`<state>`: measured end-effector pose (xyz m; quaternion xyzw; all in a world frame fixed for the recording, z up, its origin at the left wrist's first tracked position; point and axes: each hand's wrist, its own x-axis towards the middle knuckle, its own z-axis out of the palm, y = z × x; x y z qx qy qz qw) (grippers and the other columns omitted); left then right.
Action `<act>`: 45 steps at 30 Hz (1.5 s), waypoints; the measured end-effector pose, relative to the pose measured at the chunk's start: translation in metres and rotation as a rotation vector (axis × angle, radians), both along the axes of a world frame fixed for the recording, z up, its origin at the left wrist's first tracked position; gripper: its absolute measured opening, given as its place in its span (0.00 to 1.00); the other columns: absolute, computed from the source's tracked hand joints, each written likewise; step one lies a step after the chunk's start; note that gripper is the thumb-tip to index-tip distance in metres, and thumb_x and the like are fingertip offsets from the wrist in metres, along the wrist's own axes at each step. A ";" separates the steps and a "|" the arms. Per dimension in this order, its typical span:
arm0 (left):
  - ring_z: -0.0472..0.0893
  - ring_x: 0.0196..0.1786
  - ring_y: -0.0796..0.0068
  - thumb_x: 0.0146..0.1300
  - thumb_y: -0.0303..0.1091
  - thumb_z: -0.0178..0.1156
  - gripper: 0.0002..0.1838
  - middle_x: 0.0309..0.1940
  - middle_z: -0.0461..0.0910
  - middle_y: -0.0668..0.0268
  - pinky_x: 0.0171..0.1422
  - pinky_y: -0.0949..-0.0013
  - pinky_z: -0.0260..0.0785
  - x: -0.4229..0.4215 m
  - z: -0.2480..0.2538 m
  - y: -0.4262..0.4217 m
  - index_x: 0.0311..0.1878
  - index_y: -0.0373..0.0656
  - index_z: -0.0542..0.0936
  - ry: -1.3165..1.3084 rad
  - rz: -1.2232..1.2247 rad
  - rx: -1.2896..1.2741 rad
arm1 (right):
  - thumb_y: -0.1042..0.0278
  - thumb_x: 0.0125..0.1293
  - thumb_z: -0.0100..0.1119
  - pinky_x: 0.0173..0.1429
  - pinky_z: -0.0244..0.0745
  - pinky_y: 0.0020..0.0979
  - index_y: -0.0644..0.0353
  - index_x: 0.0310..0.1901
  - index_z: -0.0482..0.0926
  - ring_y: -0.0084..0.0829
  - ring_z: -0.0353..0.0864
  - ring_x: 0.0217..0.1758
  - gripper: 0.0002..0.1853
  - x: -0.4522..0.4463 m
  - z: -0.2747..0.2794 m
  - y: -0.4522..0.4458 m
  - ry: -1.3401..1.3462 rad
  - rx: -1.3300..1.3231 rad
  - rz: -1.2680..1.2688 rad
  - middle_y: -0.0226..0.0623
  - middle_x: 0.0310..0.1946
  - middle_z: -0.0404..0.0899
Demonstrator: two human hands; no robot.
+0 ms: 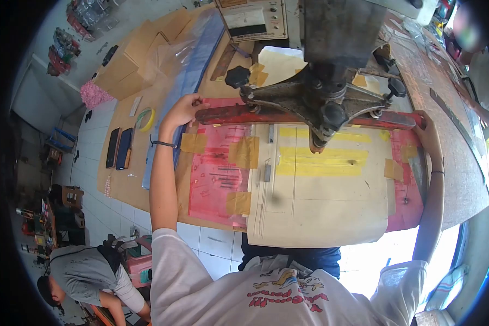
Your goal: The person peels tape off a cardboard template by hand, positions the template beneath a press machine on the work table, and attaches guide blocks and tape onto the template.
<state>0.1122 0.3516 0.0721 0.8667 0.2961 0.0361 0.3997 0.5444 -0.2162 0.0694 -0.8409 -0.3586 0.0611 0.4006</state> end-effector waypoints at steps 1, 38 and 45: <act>0.73 0.14 0.79 0.69 0.39 0.64 0.13 0.18 0.76 0.69 0.17 0.70 0.63 0.000 -0.001 0.001 0.40 0.36 0.80 0.002 -0.004 0.002 | 0.71 0.66 0.63 0.48 0.74 0.25 0.61 0.57 0.74 0.19 0.78 0.41 0.18 0.000 -0.001 0.001 -0.017 0.006 -0.020 0.34 0.41 0.84; 0.57 0.79 0.59 0.45 0.50 0.77 0.51 0.76 0.60 0.58 0.81 0.48 0.49 -0.115 0.024 -0.307 0.74 0.46 0.67 -0.059 -0.562 0.411 | 0.61 0.66 0.64 0.35 0.68 0.28 0.53 0.57 0.78 0.19 0.73 0.28 0.18 -0.006 0.004 0.008 -0.256 -0.093 -0.190 0.29 0.32 0.85; 0.66 0.76 0.57 0.53 0.25 0.64 0.34 0.73 0.67 0.58 0.79 0.45 0.54 -0.123 -0.045 -0.347 0.67 0.48 0.75 -0.320 -0.320 0.708 | 0.60 0.66 0.63 0.35 0.69 0.30 0.50 0.58 0.78 0.20 0.74 0.27 0.19 0.008 -0.006 0.003 -0.223 -0.071 -0.150 0.31 0.33 0.85</act>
